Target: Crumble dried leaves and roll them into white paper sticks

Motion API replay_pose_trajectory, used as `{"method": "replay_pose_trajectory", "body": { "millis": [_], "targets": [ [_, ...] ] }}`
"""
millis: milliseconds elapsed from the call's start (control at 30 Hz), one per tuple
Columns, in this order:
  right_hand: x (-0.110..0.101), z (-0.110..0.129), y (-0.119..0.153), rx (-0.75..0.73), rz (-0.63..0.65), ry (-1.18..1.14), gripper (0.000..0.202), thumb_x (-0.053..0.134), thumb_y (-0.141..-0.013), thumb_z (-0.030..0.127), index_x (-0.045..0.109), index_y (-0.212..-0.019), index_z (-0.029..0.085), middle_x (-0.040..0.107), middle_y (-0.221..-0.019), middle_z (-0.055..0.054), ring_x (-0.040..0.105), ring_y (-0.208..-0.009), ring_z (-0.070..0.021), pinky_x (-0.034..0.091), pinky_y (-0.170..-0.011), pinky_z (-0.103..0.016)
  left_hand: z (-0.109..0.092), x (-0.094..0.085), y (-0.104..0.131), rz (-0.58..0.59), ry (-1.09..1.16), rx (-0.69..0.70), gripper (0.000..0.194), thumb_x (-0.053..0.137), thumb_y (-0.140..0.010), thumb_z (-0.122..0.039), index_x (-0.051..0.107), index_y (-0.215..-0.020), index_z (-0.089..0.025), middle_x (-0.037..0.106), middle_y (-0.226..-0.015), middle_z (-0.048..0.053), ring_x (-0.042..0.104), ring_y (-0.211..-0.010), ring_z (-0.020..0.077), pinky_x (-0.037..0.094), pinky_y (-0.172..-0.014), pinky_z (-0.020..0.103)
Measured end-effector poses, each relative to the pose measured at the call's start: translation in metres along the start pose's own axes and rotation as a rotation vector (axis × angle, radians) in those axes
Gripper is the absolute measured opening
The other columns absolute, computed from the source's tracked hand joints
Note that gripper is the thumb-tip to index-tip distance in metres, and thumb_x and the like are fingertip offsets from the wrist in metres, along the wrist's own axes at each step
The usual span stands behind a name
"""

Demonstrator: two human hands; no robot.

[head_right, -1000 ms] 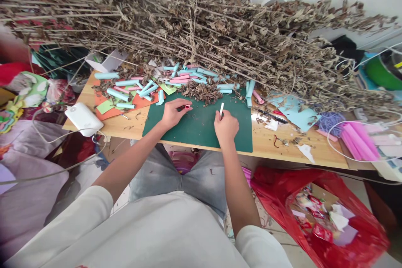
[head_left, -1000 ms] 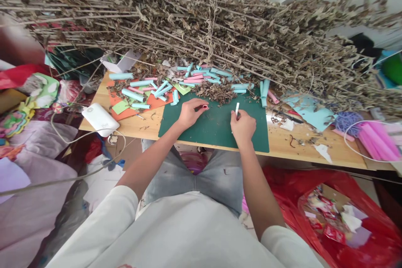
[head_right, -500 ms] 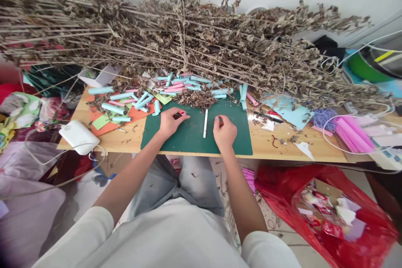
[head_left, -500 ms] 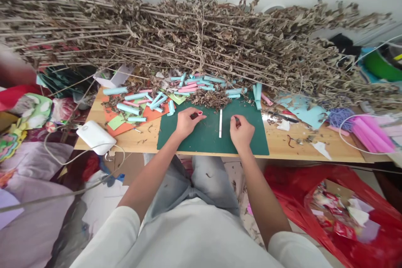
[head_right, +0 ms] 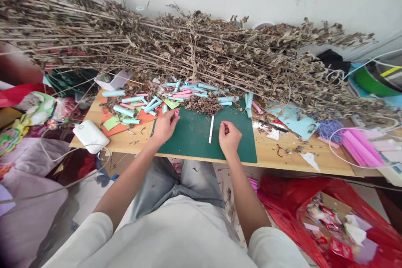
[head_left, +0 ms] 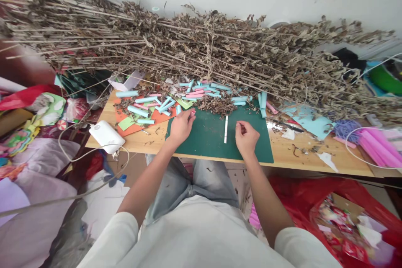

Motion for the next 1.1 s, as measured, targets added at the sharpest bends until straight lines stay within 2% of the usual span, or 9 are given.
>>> {"method": "replay_pose_trajectory", "body": {
  "millis": [167,267,400,567,633,733,833,900,1100],
  "targets": [
    [-0.001,0.002,0.000,-0.031,0.014,0.011,0.037,0.043,-0.091,0.039,0.069,-0.096,0.014,0.068,-0.074,-0.006,0.058,-0.060,-0.0148,0.047,-0.066,-0.026,0.003,-0.007,0.006,0.083,-0.360,0.172,0.029,0.053,-0.094,-0.036,0.068,-0.114,-0.022,0.066,-0.091,0.012,0.057,-0.093,0.0263,0.044,-0.076,0.033],
    [-0.004,0.006,0.002,-0.094,0.015,0.031,0.036,0.042,-0.092,0.038,0.068,-0.096,0.014,0.069,-0.079,-0.007,0.058,-0.063,-0.0144,0.047,-0.069,-0.025,0.007,-0.005,0.009,0.091,-0.383,0.170,0.029,0.050,-0.095,-0.037,0.068,-0.112,-0.021,0.065,-0.089,0.012,0.056,-0.095,0.0279,0.044,-0.078,0.034],
    [-0.004,0.021,0.011,-0.204,0.142,0.086,0.031,0.045,-0.093,0.038,0.067,-0.096,0.016,0.068,-0.085,-0.006,0.058,-0.068,-0.0140,0.045,-0.074,-0.025,0.018,-0.004,0.005,0.086,-0.376,0.178,0.030,0.048,-0.096,-0.035,0.068,-0.115,-0.022,0.064,-0.096,0.013,0.055,-0.100,0.0291,0.044,-0.085,0.037],
    [0.003,0.041,0.017,-0.040,0.307,0.360,0.031,0.053,-0.089,0.046,0.065,-0.081,0.019,0.067,-0.078,-0.007,0.062,-0.071,-0.0198,0.042,-0.067,-0.029,0.023,-0.015,0.006,0.122,-0.286,0.194,0.033,0.046,-0.097,-0.033,0.063,-0.123,-0.022,0.060,-0.115,0.012,0.058,-0.100,0.0241,0.047,-0.086,0.033],
    [0.005,0.047,0.018,0.025,0.356,0.460,0.026,0.054,-0.088,0.041,0.066,-0.083,0.018,0.068,-0.081,-0.010,0.064,-0.070,-0.0220,0.042,-0.064,-0.030,0.016,-0.024,0.021,0.109,-0.224,0.197,0.033,0.042,-0.099,-0.033,0.061,-0.123,-0.022,0.060,-0.119,0.011,0.059,-0.103,0.0219,0.048,-0.087,0.032],
    [0.001,0.049,0.022,0.102,0.405,0.508,0.022,0.055,-0.086,0.035,0.068,-0.084,0.018,0.069,-0.079,-0.013,0.065,-0.070,-0.0233,0.041,-0.063,-0.030,0.006,-0.036,0.058,0.069,-0.245,0.113,0.030,0.039,-0.099,-0.036,0.063,-0.109,-0.020,0.062,-0.105,0.010,0.060,-0.097,0.0208,0.048,-0.087,0.032],
    [-0.013,0.041,0.032,0.156,0.385,0.491,0.023,0.055,-0.085,0.038,0.068,-0.078,0.020,0.069,-0.074,-0.011,0.064,-0.066,-0.0221,0.038,-0.059,-0.029,0.003,-0.041,0.095,-0.016,-0.431,-0.028,0.034,0.050,-0.093,-0.046,0.060,-0.109,-0.017,0.057,-0.109,0.015,0.056,-0.105,0.0293,0.047,-0.089,0.039],
    [-0.025,0.031,0.037,0.175,0.345,0.479,0.024,0.054,-0.085,0.039,0.066,-0.076,0.021,0.069,-0.072,-0.008,0.061,-0.063,-0.0204,0.034,-0.058,-0.028,0.002,-0.038,0.108,0.014,-0.527,-0.066,0.032,0.050,-0.093,-0.045,0.058,-0.105,-0.017,0.056,-0.107,0.016,0.055,-0.101,0.0315,0.045,-0.087,0.042],
    [-0.056,-0.006,0.035,0.081,0.158,0.422,0.022,0.053,-0.085,0.035,0.065,-0.075,0.020,0.065,-0.067,-0.003,0.055,-0.061,-0.0169,0.030,-0.059,-0.028,0.008,-0.029,0.099,0.130,-0.663,-0.070,0.027,0.035,-0.099,-0.033,0.058,-0.093,-0.019,0.057,-0.097,0.014,0.053,-0.093,0.0303,0.042,-0.078,0.040]
  ]
}}
Point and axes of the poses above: each hand's wrist, its own y-axis away from the middle knuckle, its own x-axis out of the palm, z = x × y, the point moved 4 cm from there along -y, towards the middle knuckle
